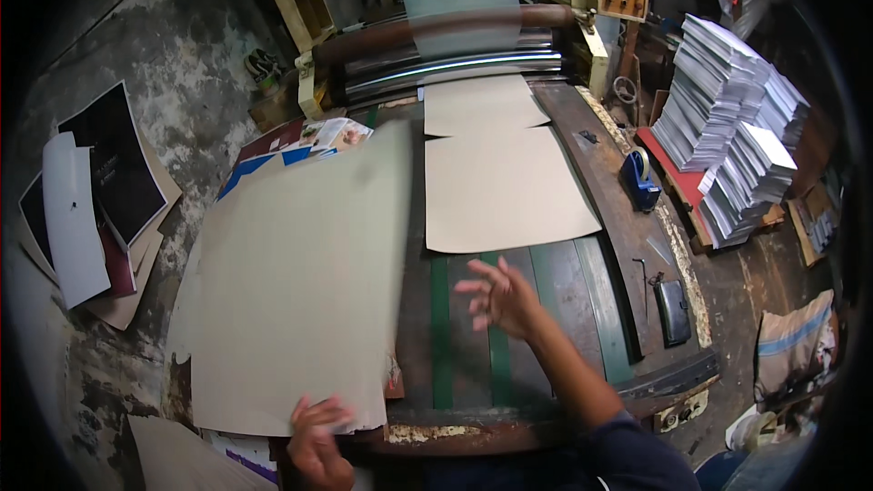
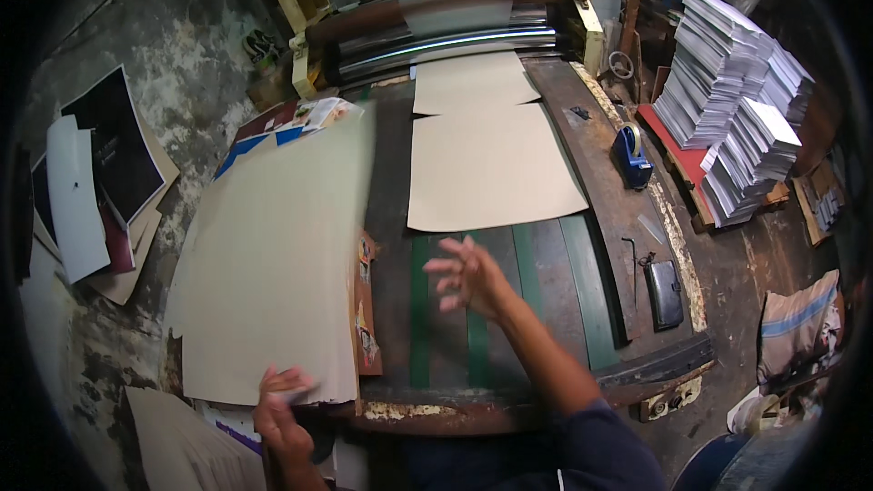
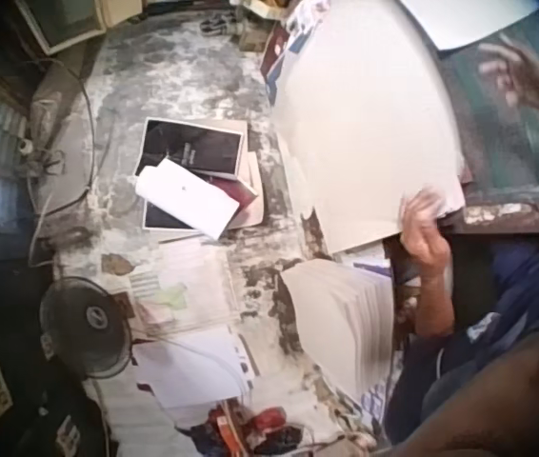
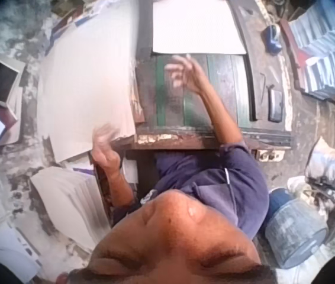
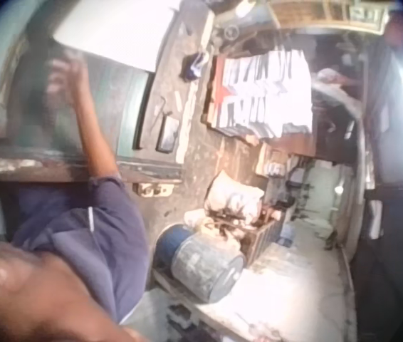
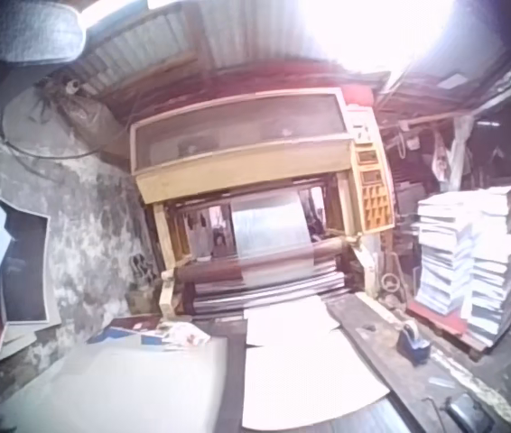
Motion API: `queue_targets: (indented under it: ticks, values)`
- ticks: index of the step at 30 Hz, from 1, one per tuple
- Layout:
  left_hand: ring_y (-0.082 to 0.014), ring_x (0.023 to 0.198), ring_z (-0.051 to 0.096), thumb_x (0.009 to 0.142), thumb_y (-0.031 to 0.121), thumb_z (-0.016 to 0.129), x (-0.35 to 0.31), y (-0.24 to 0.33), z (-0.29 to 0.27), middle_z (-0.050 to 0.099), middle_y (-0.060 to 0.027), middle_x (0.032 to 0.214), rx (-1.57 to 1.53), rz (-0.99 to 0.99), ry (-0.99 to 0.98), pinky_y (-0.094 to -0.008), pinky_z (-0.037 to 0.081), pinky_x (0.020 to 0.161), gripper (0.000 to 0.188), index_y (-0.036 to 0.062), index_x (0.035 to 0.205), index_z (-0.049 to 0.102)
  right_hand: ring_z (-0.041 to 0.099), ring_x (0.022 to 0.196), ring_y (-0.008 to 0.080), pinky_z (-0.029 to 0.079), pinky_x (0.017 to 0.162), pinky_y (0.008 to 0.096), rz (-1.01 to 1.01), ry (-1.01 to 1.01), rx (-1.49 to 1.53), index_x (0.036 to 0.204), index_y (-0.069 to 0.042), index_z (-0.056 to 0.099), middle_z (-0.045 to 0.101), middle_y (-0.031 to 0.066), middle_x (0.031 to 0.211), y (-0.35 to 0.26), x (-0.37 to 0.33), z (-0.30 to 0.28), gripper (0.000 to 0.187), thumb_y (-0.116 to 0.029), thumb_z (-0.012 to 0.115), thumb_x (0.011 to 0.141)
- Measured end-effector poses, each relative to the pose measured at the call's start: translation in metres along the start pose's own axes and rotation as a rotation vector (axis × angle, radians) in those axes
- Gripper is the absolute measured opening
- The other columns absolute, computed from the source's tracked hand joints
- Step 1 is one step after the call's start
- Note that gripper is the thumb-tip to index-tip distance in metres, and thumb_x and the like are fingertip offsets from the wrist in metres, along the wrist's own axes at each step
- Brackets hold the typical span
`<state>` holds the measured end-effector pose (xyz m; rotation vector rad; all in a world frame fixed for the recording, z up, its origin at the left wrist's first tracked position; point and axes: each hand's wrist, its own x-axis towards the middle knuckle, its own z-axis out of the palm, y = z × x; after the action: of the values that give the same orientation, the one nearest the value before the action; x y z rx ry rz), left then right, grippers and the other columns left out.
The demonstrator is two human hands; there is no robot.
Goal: The person places sheets of paper onto the feed of a printing or processing machine, aligning them by hand before they are pulled through.
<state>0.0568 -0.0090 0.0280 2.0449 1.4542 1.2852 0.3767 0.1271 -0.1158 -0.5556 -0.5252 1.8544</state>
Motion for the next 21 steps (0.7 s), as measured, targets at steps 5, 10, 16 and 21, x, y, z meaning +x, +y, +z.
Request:
queue_targets:
  ticks: [5, 10, 16, 21]
  values:
    - [-0.0370, 0.127, 0.050, 0.092, 0.052, 0.052, 0.000, 0.014, 0.002, 0.070, -0.0075, 0.110, 0.141, 0.247, -0.421, -0.0603, 0.015, 0.113, 0.045, 0.0131, 0.093, 0.073, 0.062, 0.069, 0.0180, 0.056, 0.060, 0.0330, 0.184, -0.105, -0.428, 0.111, 0.001, 0.055, 0.060, 0.0119, 0.078, 0.016, -0.104, 0.068, 0.050, -0.044, 0.060, 0.091]
    - [-0.0417, 0.135, 0.039, 0.063, 0.055, 0.079, 0.014, -0.004, -0.023, 0.060, -0.0112, 0.131, 0.214, 0.139, -0.336, -0.0567, 0.023, 0.112, 0.063, 0.0103, 0.107, 0.071, 0.054, 0.060, 0.0154, 0.054, 0.058, 0.0330, 0.208, 0.165, -0.214, 0.107, 0.002, 0.055, 0.060, 0.0129, 0.078, 0.071, -0.133, 0.026, 0.037, -0.032, 0.057, 0.094]
    - [-0.0355, 0.119, 0.058, 0.063, 0.044, 0.084, 0.018, -0.045, -0.038, 0.069, -0.0128, 0.113, 0.114, 0.026, -0.338, -0.0494, 0.036, 0.105, 0.062, 0.0039, 0.109, 0.069, 0.049, 0.063, 0.0147, 0.055, 0.062, 0.0365, 0.252, 0.404, -0.055, 0.120, -0.002, 0.046, 0.061, 0.0152, 0.089, 0.137, -0.164, -0.002, 0.043, -0.038, 0.052, 0.098]
    - [-0.0336, 0.121, 0.057, 0.067, 0.043, 0.083, 0.017, -0.056, -0.042, 0.069, -0.0149, 0.112, -0.048, -0.106, -0.342, -0.0484, 0.033, 0.107, 0.060, 0.0031, 0.109, 0.069, 0.048, 0.065, 0.0129, 0.052, 0.067, 0.0356, 0.254, 0.506, 0.006, 0.122, -0.006, 0.045, 0.060, 0.0142, 0.095, 0.128, -0.141, -0.001, 0.045, -0.045, 0.049, 0.098]
